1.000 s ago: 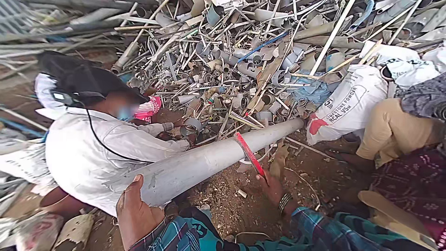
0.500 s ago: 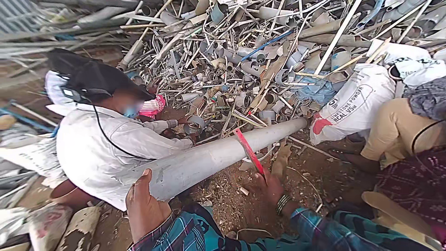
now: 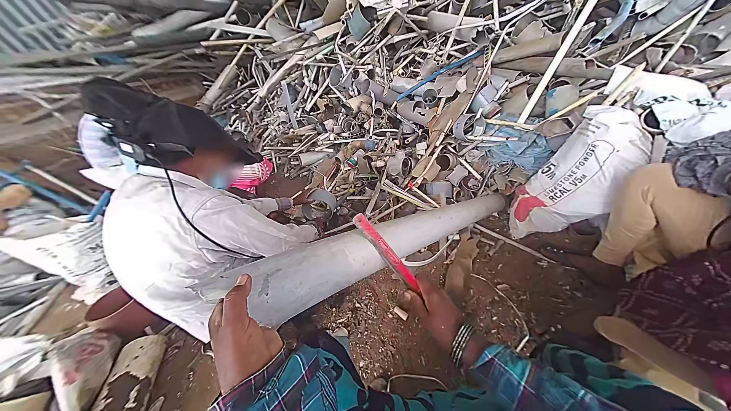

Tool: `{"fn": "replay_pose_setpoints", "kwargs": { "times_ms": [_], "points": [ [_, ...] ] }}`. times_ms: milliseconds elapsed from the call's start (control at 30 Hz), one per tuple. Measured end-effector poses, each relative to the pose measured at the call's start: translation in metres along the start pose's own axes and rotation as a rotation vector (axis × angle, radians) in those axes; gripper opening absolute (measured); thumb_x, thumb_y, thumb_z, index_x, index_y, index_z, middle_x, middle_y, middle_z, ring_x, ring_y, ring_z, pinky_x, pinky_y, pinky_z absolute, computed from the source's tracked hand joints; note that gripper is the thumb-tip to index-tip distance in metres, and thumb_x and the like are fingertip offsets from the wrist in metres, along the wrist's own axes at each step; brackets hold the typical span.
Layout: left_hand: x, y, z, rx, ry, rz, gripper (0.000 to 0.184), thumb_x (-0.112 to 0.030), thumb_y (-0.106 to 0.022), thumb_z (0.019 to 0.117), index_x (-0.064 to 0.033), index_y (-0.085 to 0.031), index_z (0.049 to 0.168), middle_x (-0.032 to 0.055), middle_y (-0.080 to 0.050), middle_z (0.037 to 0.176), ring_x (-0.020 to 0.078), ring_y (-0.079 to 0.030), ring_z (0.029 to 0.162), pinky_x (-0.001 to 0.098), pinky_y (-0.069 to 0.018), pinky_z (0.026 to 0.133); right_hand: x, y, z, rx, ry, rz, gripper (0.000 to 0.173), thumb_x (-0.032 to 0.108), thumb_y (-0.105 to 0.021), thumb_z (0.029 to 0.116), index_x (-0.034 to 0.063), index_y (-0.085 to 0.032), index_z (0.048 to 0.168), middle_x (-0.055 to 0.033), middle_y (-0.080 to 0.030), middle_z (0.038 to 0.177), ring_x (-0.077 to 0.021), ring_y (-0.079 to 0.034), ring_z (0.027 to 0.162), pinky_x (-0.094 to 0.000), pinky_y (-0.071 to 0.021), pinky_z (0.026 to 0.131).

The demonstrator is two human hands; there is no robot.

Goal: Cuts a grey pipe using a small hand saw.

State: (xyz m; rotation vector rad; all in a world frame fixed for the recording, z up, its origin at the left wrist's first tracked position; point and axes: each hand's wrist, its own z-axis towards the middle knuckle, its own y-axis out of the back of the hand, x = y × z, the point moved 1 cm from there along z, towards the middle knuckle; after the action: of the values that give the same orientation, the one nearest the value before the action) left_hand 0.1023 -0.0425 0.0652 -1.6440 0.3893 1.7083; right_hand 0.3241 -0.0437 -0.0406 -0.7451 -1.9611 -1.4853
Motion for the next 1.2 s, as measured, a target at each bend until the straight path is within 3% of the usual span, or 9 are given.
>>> {"fn": "replay_pose_setpoints", "kwargs": {
  "times_ms": [100, 233, 367, 500, 567, 700, 867, 1033, 1200],
  "points": [
    [-0.001, 0.001, 0.001, -0.011, 0.023, 0.021, 0.029, -0.008, -0.041, 0.1065, 0.0092, -0.047, 0.129, 0.0101, -0.05, 0.121, 0.0033, -0.05, 0.109, 0.0199, -0.0395, 0.097, -0.038, 0.021, 0.034, -0.093, -0.226, 0.088, 0.048, 0.028, -0.04, 0.1126, -0.0052, -0.042, 0.147, -0.0301, -0.066, 0.108, -0.0408, -0.068, 0.096, -0.0534, -0.0524, 0.089],
    [0.006, 0.002, 0.006, -0.01, -0.011, 0.022, 0.03, -0.01, -0.043, 0.1052, 0.0091, -0.048, 0.127, 0.0092, -0.051, 0.12, 0.0032, -0.051, 0.11, 0.0215, -0.0405, 0.098, -0.019, 0.011, 0.022, -0.05, -0.271, 0.355, 0.045, 0.033, -0.036, 0.1135, -0.0005, -0.039, 0.144, -0.0132, -0.056, 0.082, -0.0217, -0.059, 0.06, -0.037, -0.0526, 0.06],
    [0.004, 0.0, 0.004, -0.007, 0.001, 0.01, 0.028, -0.01, -0.041, 0.1062, 0.009, -0.048, 0.126, 0.0085, -0.051, 0.118, 0.0025, -0.05, 0.109, 0.0207, -0.0403, 0.097, 0.018, -0.01, -0.015, 0.104, 0.104, 0.079, 0.044, 0.028, -0.046, 0.1102, -0.0082, -0.05, 0.135, -0.0257, -0.066, 0.093, -0.039, -0.067, 0.085, -0.0539, -0.053, 0.081],
    [0.0, -0.002, 0.001, -0.015, 0.025, -0.001, 0.028, -0.008, -0.04, 0.1065, 0.0088, -0.047, 0.127, 0.0089, -0.05, 0.118, 0.0031, -0.051, 0.108, 0.02, -0.0408, 0.096, -0.022, 0.004, 0.017, -0.049, -0.068, 0.005, 0.047, 0.028, -0.044, 0.1114, -0.0082, -0.046, 0.141, -0.0313, -0.067, 0.108, -0.0451, -0.067, 0.104, -0.0575, -0.05, 0.094],
    [-0.001, -0.002, 0.002, -0.018, 0.025, 0.02, 0.03, -0.008, -0.04, 0.1065, 0.0104, -0.046, 0.129, 0.0112, -0.05, 0.122, 0.0045, -0.049, 0.111, 0.0208, -0.039, 0.099, -0.049, 0.017, 0.039, -0.11, -0.221, 0.08, 0.048, 0.028, -0.041, 0.1124, -0.0057, -0.041, 0.146, -0.0299, -0.066, 0.11, -0.041, -0.068, 0.098, -0.0535, -0.0523, 0.091],
    [0.0, -0.003, 0.001, -0.04, 0.008, 0.013, 0.028, -0.007, -0.042, 0.1057, 0.0109, -0.047, 0.127, 0.0107, -0.051, 0.119, 0.0036, -0.05, 0.109, 0.0201, -0.0392, 0.098, -0.041, 0.015, 0.034, -0.128, -0.339, 0.325, 0.046, 0.032, -0.036, 0.1135, -0.0011, -0.04, 0.145, -0.0164, -0.058, 0.084, -0.0242, -0.06, 0.06, -0.0389, -0.0536, 0.061],
    [0.003, -0.001, 0.002, -0.022, -0.004, 0.017, 0.026, -0.008, -0.042, 0.1052, 0.0091, -0.049, 0.125, 0.0083, -0.051, 0.117, 0.0025, -0.051, 0.108, 0.0205, -0.04, 0.097, 0.011, -0.016, -0.013, 0.034, 0.087, 0.138, 0.043, 0.027, -0.047, 0.1096, -0.0096, -0.051, 0.133, -0.025, -0.066, 0.09, -0.0378, -0.066, 0.083, -0.0524, -0.0532, 0.08],
    [0.002, 0.0, 0.001, 0.002, -0.011, -0.018, 0.025, -0.007, -0.042, 0.1047, 0.007, -0.049, 0.124, 0.0052, -0.052, 0.112, 0.0, -0.053, 0.104, 0.0181, -0.0427, 0.094, -0.044, 0.006, 0.031, -0.141, -0.186, 0.048, 0.049, 0.028, -0.044, 0.1116, -0.0057, -0.042, 0.147, -0.0312, -0.067, 0.11, -0.0449, -0.068, 0.103, -0.0573, -0.0511, 0.094],
    [0.006, 0.001, 0.006, -0.012, -0.008, -0.014, 0.025, -0.008, -0.044, 0.1043, 0.007, -0.05, 0.123, 0.0062, -0.052, 0.114, 0.0019, -0.053, 0.105, 0.0207, -0.0426, 0.095, -0.034, -0.003, 0.023, -0.109, -0.198, 0.296, 0.045, 0.029, -0.039, 0.113, -0.0053, -0.042, 0.143, -0.0194, -0.061, 0.088, -0.0273, -0.063, 0.067, -0.0423, -0.0553, 0.067]
  ]
}}
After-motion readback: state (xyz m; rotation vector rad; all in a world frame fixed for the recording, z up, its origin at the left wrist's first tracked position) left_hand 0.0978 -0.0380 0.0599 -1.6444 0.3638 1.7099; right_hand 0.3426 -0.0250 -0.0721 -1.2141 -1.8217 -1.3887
